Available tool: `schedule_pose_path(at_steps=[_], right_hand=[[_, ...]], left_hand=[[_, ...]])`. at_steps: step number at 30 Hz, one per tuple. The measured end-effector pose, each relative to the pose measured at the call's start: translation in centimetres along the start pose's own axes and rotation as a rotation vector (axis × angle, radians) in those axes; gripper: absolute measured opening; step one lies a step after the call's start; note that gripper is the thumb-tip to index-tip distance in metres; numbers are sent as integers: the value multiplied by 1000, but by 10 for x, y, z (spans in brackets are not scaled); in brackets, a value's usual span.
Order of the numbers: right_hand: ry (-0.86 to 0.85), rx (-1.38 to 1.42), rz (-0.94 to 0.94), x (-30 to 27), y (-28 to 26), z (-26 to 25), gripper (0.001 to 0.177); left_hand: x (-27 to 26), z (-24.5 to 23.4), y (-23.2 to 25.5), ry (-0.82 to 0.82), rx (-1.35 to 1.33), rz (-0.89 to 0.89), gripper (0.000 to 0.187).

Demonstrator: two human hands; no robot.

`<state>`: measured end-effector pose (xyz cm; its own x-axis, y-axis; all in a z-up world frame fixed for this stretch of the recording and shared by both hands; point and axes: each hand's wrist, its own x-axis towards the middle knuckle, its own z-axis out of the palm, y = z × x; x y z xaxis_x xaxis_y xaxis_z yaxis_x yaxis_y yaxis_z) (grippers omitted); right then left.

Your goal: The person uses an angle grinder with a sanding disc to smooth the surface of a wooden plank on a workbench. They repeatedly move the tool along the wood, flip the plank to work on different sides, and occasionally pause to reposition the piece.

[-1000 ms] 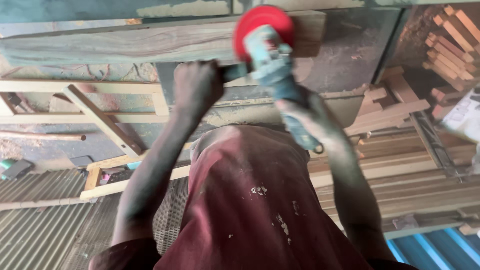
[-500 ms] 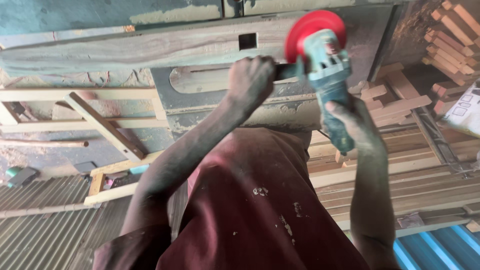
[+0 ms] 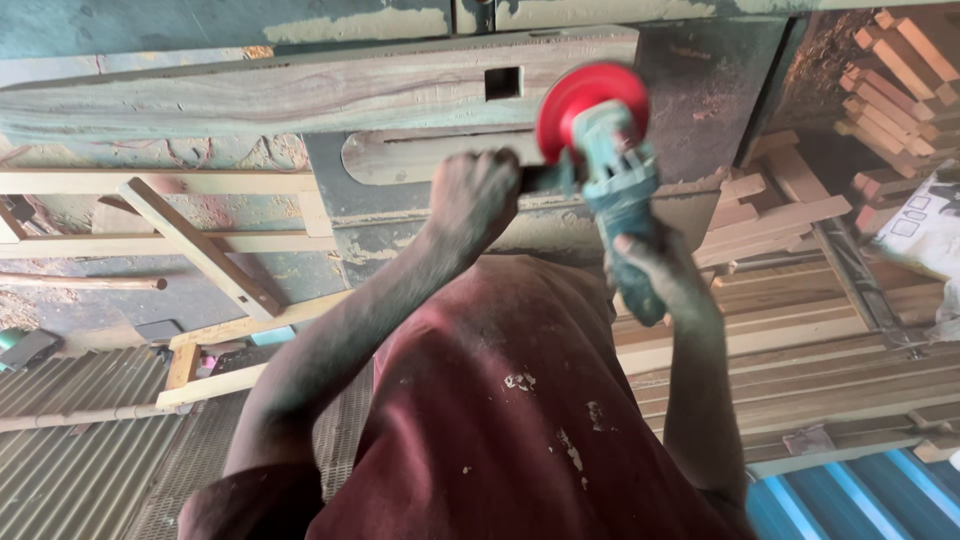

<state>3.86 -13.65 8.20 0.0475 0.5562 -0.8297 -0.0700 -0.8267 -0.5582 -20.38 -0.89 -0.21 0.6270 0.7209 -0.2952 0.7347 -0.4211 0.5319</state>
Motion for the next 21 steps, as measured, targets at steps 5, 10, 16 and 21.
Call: schedule_pose_path(at_steps=[5,10,16,21], right_hand=[[64,70,-11,8,-11,-29,62],[89,123,-32,5,4,-34,57],[64,139,-53,-1,13,-17,46],[-17,175,-90,11,-5,-25,44]], left_hand=[[58,-4,16,-56,53,104,12],[53,-5,21,254,81,230,13],[34,-14,27,-120,78,94,8],[57,-18,16,74,140,161,6]])
